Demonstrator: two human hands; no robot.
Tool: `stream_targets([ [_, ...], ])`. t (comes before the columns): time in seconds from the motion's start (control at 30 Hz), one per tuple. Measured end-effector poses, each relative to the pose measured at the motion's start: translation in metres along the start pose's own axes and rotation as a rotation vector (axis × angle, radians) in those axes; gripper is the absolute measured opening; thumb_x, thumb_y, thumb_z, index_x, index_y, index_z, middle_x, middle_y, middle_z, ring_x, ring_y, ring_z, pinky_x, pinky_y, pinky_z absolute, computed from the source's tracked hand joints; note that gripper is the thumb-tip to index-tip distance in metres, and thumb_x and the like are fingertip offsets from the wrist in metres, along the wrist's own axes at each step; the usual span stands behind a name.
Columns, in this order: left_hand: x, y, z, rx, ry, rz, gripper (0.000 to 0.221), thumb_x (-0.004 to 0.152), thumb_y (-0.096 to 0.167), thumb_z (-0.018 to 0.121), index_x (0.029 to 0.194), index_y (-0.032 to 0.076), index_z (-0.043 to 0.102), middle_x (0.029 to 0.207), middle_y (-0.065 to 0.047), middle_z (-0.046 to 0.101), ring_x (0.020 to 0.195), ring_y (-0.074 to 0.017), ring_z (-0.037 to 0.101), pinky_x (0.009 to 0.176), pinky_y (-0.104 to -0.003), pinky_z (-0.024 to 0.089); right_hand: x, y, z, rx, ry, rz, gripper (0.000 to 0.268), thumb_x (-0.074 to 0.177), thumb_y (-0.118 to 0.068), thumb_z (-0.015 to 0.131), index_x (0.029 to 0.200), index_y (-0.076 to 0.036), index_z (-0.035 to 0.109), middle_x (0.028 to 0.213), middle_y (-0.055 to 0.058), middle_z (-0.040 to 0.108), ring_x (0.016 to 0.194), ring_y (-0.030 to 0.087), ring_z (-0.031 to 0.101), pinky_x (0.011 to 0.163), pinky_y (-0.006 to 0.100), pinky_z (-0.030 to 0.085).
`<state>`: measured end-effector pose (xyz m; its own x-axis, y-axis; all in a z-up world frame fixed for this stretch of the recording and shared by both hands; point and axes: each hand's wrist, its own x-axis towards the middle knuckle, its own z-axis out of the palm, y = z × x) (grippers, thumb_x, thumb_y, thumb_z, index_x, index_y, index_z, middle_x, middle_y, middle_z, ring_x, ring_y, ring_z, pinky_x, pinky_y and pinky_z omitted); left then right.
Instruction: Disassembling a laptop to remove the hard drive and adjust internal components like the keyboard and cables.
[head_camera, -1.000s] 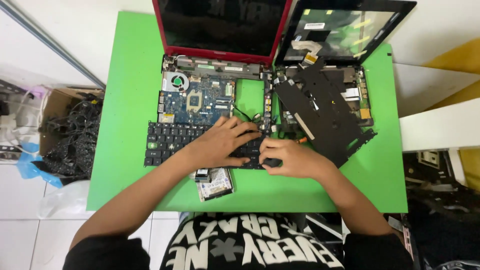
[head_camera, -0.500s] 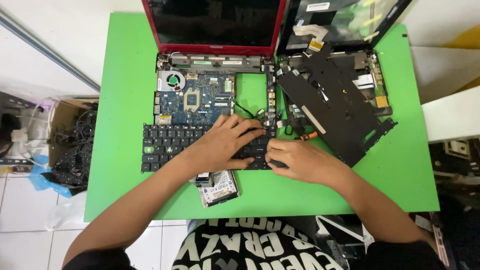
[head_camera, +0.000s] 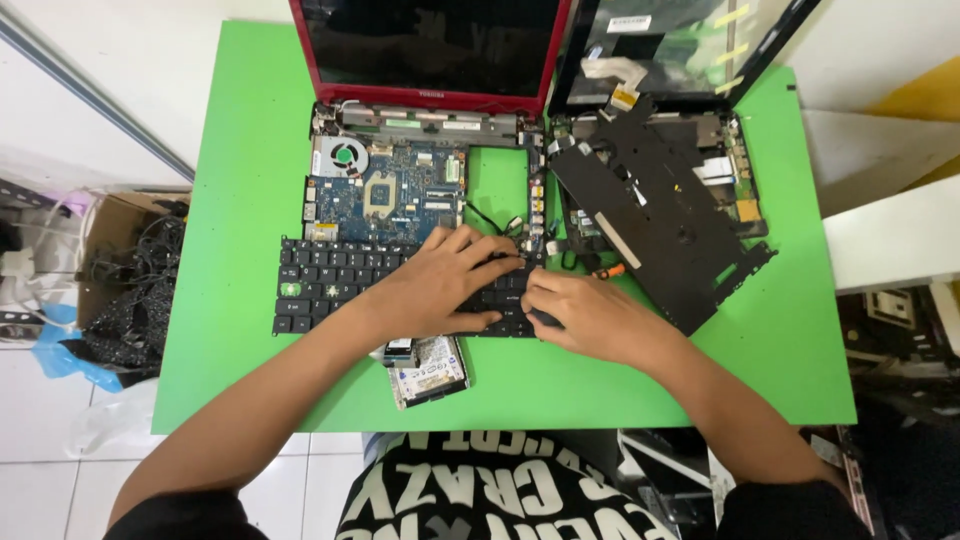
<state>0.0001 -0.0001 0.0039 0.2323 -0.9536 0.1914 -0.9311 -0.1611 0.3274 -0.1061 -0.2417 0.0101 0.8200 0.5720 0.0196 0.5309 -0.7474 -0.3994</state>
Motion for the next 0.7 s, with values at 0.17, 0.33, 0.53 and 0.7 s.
stream_targets([
  [0.17, 0.000, 0.000, 0.000, 0.004, 0.024, 0.007, 0.053, 0.096, 0.041, 0.065, 0.135, 0.008, 0.056, 0.139, -0.007, 0.046, 0.112, -0.0251, 0.038, 0.091, -0.039, 0.032, -0.008, 0.021, 0.025, 0.021, -0.011, -0.037, 0.023, 0.095, -0.018, 0.064, 0.113, -0.004, 0.069, 0.115, 0.013, 0.070, 0.114, 0.030, 0.068, 0.093, 0.037, 0.056],
  [0.33, -0.002, -0.001, 0.005, -0.029, 0.010, -0.016, 0.055, 0.095, 0.043, 0.064, 0.136, 0.007, 0.055, 0.142, -0.007, 0.046, 0.113, -0.0262, 0.038, 0.093, -0.040, 0.032, 0.002, 0.043, 0.034, -0.202, 0.175, 0.018, 0.019, 0.101, -0.021, 0.061, 0.107, -0.005, 0.069, 0.109, 0.012, 0.069, 0.112, 0.027, 0.069, 0.095, 0.033, 0.055],
  [0.53, 0.000, -0.002, 0.005, -0.017, 0.038, 0.006, 0.055, 0.094, 0.044, 0.066, 0.135, 0.009, 0.056, 0.141, -0.006, 0.046, 0.112, -0.0255, 0.038, 0.090, -0.038, 0.031, 0.015, 0.030, 0.017, -0.285, 0.367, 0.063, 0.012, 0.105, -0.018, 0.060, 0.101, -0.007, 0.064, 0.103, 0.003, 0.061, 0.101, 0.023, 0.069, 0.086, 0.029, 0.057],
  [0.7, 0.001, -0.001, 0.002, 0.004, 0.035, 0.011, 0.052, 0.094, 0.042, 0.067, 0.133, 0.008, 0.058, 0.141, -0.006, 0.047, 0.111, -0.0242, 0.038, 0.087, -0.037, 0.031, 0.014, 0.025, 0.010, -0.126, 0.285, 0.018, 0.011, 0.102, -0.013, 0.063, 0.097, -0.003, 0.064, 0.098, 0.005, 0.061, 0.096, 0.027, 0.069, 0.080, 0.034, 0.059],
])
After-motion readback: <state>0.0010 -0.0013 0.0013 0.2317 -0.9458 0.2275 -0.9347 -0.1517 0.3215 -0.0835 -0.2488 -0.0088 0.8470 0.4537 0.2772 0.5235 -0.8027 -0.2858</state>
